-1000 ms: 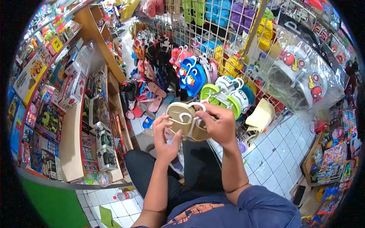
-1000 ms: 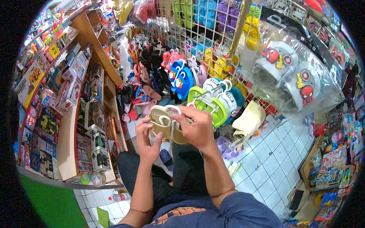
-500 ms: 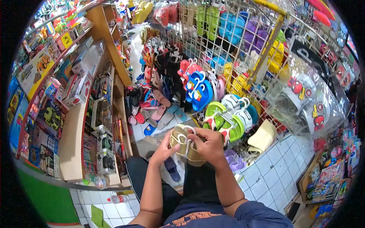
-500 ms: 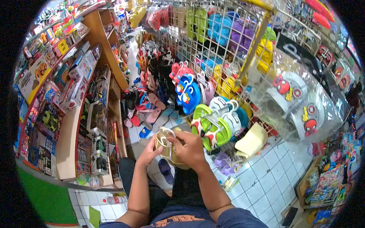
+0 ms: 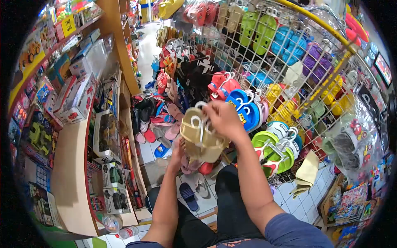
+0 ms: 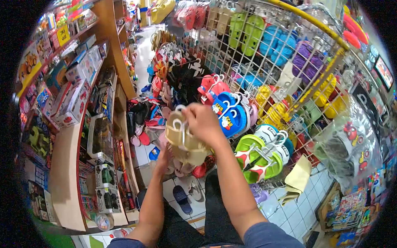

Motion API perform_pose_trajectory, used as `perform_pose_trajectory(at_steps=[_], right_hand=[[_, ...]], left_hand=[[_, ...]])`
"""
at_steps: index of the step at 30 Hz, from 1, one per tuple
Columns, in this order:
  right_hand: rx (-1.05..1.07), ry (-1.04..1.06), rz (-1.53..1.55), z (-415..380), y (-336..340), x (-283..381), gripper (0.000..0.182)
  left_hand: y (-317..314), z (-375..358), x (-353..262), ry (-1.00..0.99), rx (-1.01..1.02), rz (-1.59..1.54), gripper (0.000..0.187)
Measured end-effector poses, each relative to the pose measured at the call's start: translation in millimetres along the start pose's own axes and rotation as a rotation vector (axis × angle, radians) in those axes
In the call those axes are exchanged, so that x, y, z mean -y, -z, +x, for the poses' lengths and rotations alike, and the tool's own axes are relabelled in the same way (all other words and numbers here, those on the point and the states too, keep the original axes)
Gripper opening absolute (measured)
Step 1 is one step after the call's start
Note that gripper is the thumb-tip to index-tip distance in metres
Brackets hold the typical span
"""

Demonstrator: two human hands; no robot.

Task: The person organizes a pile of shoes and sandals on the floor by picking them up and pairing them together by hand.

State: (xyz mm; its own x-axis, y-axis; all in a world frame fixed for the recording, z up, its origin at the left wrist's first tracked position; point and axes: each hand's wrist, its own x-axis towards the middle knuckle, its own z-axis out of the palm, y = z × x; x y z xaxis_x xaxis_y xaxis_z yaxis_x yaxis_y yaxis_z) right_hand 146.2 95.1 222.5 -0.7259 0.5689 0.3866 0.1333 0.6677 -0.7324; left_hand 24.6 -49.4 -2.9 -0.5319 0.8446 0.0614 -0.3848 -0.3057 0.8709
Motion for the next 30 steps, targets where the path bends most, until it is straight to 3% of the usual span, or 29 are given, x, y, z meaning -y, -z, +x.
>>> perform_pose_trajectory(at_steps=[4,6,8,10,11,14,16,19,22,24,30], right_hand=[[0.04,0.075,0.115,92.7,-30.7,-34.6,0.024],[0.074,0.144,0.151,131.5,-34.6,-27.0,0.024],[0.15,0.16,-0.009,171.1,-43.1,-21.3,0.02],[0.212,0.162,-0.097,206.6,-58.0,-17.5,0.021],[0.189,0.166,-0.13,222.5,-65.6,-22.5,0.022],[0.167,0.227,-0.35,265.2,-85.7,-42.3,0.024],[0.209,0.143,-0.372,292.3,-94.1,-61.8,0.025],[0.188,-0.036,-0.269,325.7,-101.8,-105.9,0.025],[0.107,-0.085,-0.41,333.9,-95.6,-118.8,0.022],[0.149,-0.214,-0.192,340.6,-98.4,-135.6,0.023],[0.139,-0.288,-0.284,360.5,-97.2,-186.0,0.019]], left_hand=[[18.9,12.4,12.2,-0.013,-0.054,0.201,0.07],[22.4,24.0,12.5,-0.134,-0.075,0.276,0.07],[35.0,33.7,12.5,-0.086,-0.069,0.248,0.076],[42.4,41.2,15.2,-0.332,-0.208,0.677,0.067],[45.4,41.3,16.0,-0.299,-0.244,0.885,0.064],[35.9,36.9,-1.1,-0.236,-0.241,0.724,0.06],[38.9,40.4,2.1,-0.262,-0.272,0.794,0.058],[37.3,44.0,0.4,-0.262,-0.268,0.774,0.062],[36.6,41.9,-2.8,-0.202,-0.244,0.73,0.065],[37.4,41.8,-2.8,-0.205,-0.254,0.719,0.067],[42.0,42.9,-1.4,-0.107,-0.237,0.653,0.064]])
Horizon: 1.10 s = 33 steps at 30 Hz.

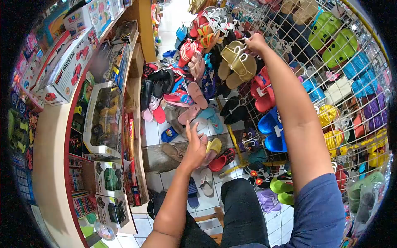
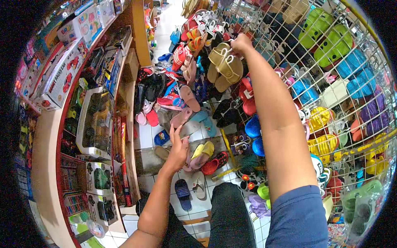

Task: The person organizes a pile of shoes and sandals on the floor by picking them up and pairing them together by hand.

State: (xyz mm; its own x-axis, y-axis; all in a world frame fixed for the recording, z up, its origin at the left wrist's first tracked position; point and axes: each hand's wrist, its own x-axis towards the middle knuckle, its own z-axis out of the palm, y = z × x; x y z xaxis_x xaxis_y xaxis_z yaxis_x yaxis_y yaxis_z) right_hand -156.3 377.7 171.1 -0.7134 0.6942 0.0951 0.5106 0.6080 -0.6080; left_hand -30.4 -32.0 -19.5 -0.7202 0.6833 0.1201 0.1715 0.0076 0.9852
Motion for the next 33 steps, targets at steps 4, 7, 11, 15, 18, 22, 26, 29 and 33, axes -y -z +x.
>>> perform_pose_trajectory(at_steps=[4,7,11,15,18,22,26,29,33], right_hand=[[0.172,-0.232,0.164,-3.7,14.2,11.3,0.007],[0.275,-0.316,0.121,10.2,25.1,7.8,0.013],[0.219,-0.373,0.137,13.6,36.8,-4.6,0.014],[0.184,-0.305,0.172,11.6,34.1,-21.1,0.018],[0.181,-0.237,0.208,11.4,32.2,-30.9,0.019],[0.138,-0.132,0.125,8.3,28.2,-28.6,0.023],[0.157,0.179,-0.475,-10.9,38.9,20.6,0.03],[0.127,0.343,-1.003,-38.2,15.8,65.5,0.023],[0.433,0.319,-0.912,-82.0,-35.7,106.6,0.03]], left_hand=[[-2.6,-2.8,-9.1,0.047,0.012,0.093,0.065],[-4.3,-3.1,-12.0,0.073,0.035,0.074,0.067],[-10.3,-1.6,2.5,0.015,0.024,0.14,0.062],[-12.3,-1.4,3.9,0.024,0.03,0.174,0.064],[-14.9,-1.9,8.5,0.031,0.034,0.16,0.064],[-17.1,-0.9,12.1,0.043,0.05,0.246,0.064],[-21.2,-0.1,13.7,0.033,0.051,0.203,0.062],[-25.8,2.0,5.9,0.06,0.069,0.144,0.061],[-33.5,2.3,5.1,0.037,0.087,0.16,0.062]])
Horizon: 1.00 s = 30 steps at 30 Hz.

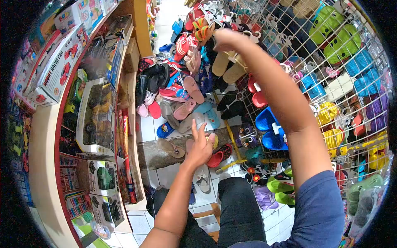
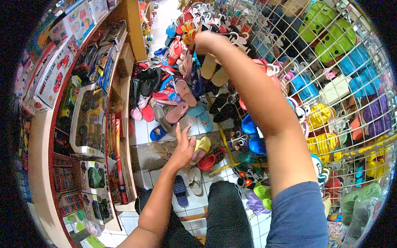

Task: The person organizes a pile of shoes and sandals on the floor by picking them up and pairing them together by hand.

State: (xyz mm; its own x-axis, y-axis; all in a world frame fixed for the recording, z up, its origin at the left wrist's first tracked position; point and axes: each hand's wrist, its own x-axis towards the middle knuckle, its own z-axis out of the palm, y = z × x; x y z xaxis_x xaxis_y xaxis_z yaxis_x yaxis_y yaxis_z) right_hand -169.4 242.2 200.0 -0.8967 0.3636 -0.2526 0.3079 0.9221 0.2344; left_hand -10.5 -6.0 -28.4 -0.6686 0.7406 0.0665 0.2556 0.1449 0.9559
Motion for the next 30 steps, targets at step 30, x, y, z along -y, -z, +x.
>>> perform_pose_trajectory(at_steps=[30], right_hand=[[-0.626,-0.23,0.701,61.9,-93.6,-216.1,0.038]], left_hand=[[5.0,5.4,-9.2,-0.146,-0.04,-0.223,0.06]])
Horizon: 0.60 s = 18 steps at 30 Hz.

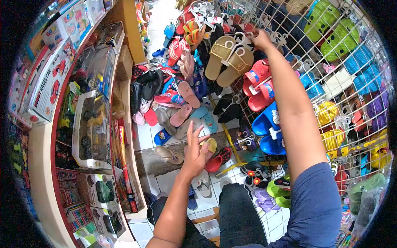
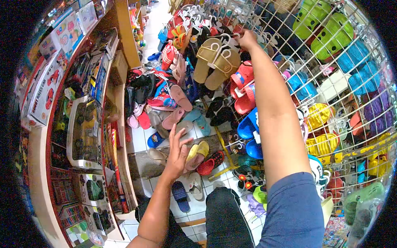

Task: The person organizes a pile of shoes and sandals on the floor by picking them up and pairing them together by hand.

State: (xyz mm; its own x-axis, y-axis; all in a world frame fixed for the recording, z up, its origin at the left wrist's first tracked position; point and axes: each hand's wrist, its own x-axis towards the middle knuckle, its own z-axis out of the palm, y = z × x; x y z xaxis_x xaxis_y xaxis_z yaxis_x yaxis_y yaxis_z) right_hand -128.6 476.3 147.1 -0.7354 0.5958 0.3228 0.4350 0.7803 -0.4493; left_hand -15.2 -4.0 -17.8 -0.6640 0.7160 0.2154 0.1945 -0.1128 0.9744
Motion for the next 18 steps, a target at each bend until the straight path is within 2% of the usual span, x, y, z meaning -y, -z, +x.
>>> perform_pose_trajectory(at_steps=[3,5,6,7,10,14,16,18], right_hand=[[-0.127,-0.023,-0.063,-2.1,1.8,10.3,0.033],[-0.239,0.033,-0.288,-3.7,2.4,17.6,0.028],[-0.291,0.047,-0.268,-0.9,-0.9,13.3,0.026],[-0.29,0.045,-0.267,4.6,-2.8,10.3,0.026],[-0.22,-0.188,-0.115,9.2,-4.3,14.0,0.026],[-0.187,-0.27,-0.223,17.1,-1.2,11.1,0.035],[-0.178,-0.076,-0.287,3.6,5.2,14.7,0.04],[-0.215,-0.075,-0.307,-14.2,14.0,32.0,0.041]], left_hand=[[-3.6,4.4,6.9,-0.057,-0.057,0.02,0.061],[-6.8,4.2,12.7,-0.061,-0.089,0.045,0.061],[-8.0,3.7,10.5,-0.037,-0.085,0.04,0.061],[-9.0,3.6,9.1,-0.014,-0.08,0.035,0.061],[-11.5,3.8,9.0,0.015,-0.073,0.05,0.06],[-11.6,4.3,9.5,0.014,-0.081,0.063,0.058],[-10.1,2.5,8.4,0.019,-0.073,0.048,0.056],[-7.6,2.8,14.0,0.009,-0.074,0.063,0.055]])
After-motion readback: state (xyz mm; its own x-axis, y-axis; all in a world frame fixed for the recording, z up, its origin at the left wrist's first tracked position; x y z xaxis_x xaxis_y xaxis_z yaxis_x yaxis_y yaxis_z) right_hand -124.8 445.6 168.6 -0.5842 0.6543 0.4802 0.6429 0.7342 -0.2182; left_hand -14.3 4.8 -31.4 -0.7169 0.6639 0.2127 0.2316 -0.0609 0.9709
